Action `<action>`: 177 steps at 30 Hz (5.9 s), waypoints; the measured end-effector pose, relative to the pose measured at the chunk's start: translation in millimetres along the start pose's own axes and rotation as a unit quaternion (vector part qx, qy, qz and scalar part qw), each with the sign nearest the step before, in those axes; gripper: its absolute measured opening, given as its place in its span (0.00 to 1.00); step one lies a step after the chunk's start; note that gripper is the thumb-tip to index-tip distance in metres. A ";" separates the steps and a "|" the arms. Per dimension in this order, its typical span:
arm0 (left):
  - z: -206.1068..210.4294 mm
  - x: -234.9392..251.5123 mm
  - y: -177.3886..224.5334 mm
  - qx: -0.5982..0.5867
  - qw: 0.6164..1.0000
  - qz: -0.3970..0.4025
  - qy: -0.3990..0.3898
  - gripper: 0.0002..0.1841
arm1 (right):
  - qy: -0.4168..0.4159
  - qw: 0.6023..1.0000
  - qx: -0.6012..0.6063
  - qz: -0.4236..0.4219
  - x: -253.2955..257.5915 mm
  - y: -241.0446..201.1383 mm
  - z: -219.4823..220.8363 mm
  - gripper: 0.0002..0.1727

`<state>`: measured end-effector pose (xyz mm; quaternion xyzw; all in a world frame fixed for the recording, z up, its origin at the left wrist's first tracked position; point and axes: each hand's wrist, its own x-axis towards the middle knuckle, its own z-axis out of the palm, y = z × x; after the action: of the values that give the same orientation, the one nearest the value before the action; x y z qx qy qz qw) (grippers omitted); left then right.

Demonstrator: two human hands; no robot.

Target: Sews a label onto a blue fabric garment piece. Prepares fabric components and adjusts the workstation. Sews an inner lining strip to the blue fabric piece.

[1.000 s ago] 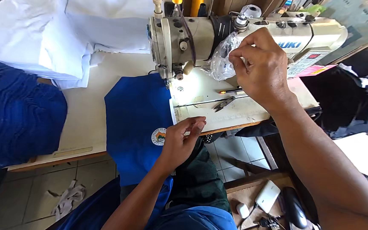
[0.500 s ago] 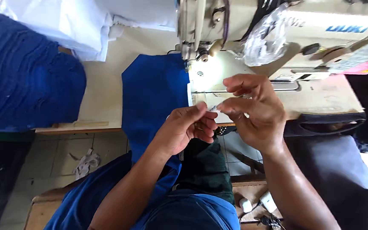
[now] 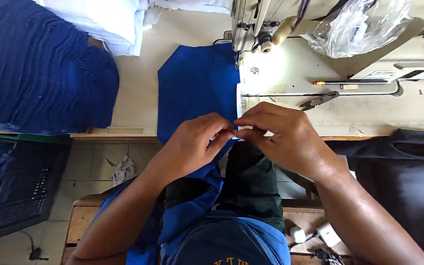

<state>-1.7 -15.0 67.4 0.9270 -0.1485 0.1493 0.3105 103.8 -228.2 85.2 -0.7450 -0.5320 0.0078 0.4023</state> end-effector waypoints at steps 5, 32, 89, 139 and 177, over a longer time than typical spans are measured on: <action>1.5 -3.3 -5.1 -0.010 0.999 -0.007 0.040 0.08 | -0.002 1.000 -0.001 0.001 6.7 2.7 11.9 0.09; 16.4 142.7 -97.0 -0.096 0.936 -0.324 -0.098 0.08 | 0.089 0.967 -0.230 0.064 39.7 129.8 53.6 0.16; 54.6 94.3 -124.0 0.153 0.985 0.052 0.056 0.11 | 0.056 0.970 -0.238 0.010 49.7 141.5 46.9 0.18; 127.3 -83.1 -48.5 0.241 0.938 -0.057 0.244 0.09 | 0.227 0.878 0.163 0.389 -82.5 25.1 130.4 0.17; 77.4 -44.6 -30.4 0.116 0.986 0.040 0.110 0.08 | 0.318 0.718 0.456 0.420 -68.8 -0.9 132.0 0.09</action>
<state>-16.9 -31.7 -24.2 0.9279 -0.1322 0.2787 0.2095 15.3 -205.0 -32.2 -0.5770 0.0626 0.1805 0.7941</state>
